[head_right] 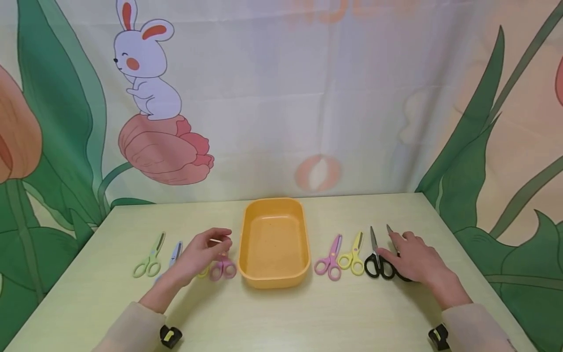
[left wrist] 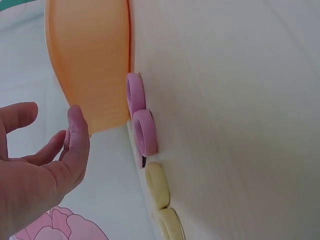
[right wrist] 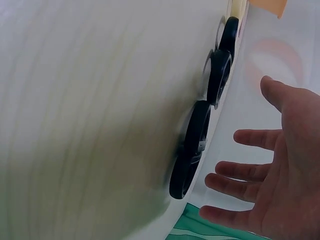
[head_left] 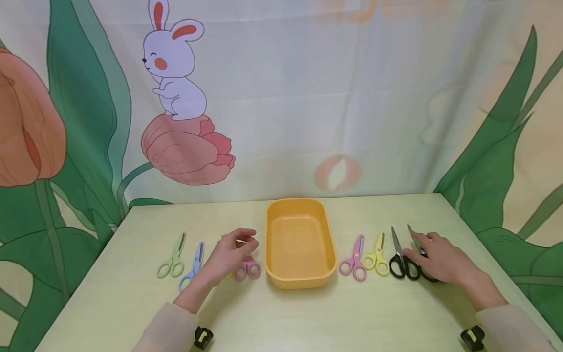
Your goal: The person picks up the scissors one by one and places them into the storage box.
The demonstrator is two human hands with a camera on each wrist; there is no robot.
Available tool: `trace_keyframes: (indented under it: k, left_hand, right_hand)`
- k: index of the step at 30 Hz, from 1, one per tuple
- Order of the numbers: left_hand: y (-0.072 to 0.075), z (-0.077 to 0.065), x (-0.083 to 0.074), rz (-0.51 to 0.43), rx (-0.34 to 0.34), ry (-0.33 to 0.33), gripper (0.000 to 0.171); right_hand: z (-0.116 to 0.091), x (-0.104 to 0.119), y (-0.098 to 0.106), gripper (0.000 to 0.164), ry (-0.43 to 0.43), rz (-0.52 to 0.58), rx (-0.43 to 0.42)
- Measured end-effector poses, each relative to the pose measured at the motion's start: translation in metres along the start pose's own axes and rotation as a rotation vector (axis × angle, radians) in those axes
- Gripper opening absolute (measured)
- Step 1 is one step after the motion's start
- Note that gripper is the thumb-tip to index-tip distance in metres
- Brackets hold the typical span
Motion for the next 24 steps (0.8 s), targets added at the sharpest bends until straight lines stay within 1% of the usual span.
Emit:
trace_keyframes:
  k: [5, 10, 16, 21, 24]
  left_hand:
    - [-0.011, 0.000, 0.001, -0.017, 0.054, 0.026, 0.040]
    - [-0.020, 0.000, 0.001, -0.092, 0.111, 0.056, 0.043]
    - [-0.024, 0.002, 0.004, -0.158, 0.163, 0.115, 0.048]
    - [-0.027, 0.004, 0.005, -0.186, 0.190, 0.125, 0.052]
    - [-0.030, 0.004, 0.007, -0.218, 0.219, 0.154, 0.056]
  right_hand:
    - [-0.003, -0.003, 0.002, 0.074, -0.005, 0.009, -0.001]
    - [-0.004, -0.002, 0.003, 0.073, -0.011, 0.008, 0.005]
    - [-0.004, -0.002, 0.001, 0.073, -0.011, 0.006, 0.020]
    - [-0.004, -0.005, -0.002, 0.059, 0.011, 0.002, 0.030]
    - [-0.005, -0.005, -0.004, 0.054, 0.017, 0.006, 0.047]
Point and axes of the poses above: each hand's wrist, its own z-axis towards the middle knuckle, its own y-axis out of the back of the hand, x = y × z, the point moved 8 cm from there along z, towards the middle knuckle, and after that the axes turned 13 degrees about y, right-handed, at the moved point
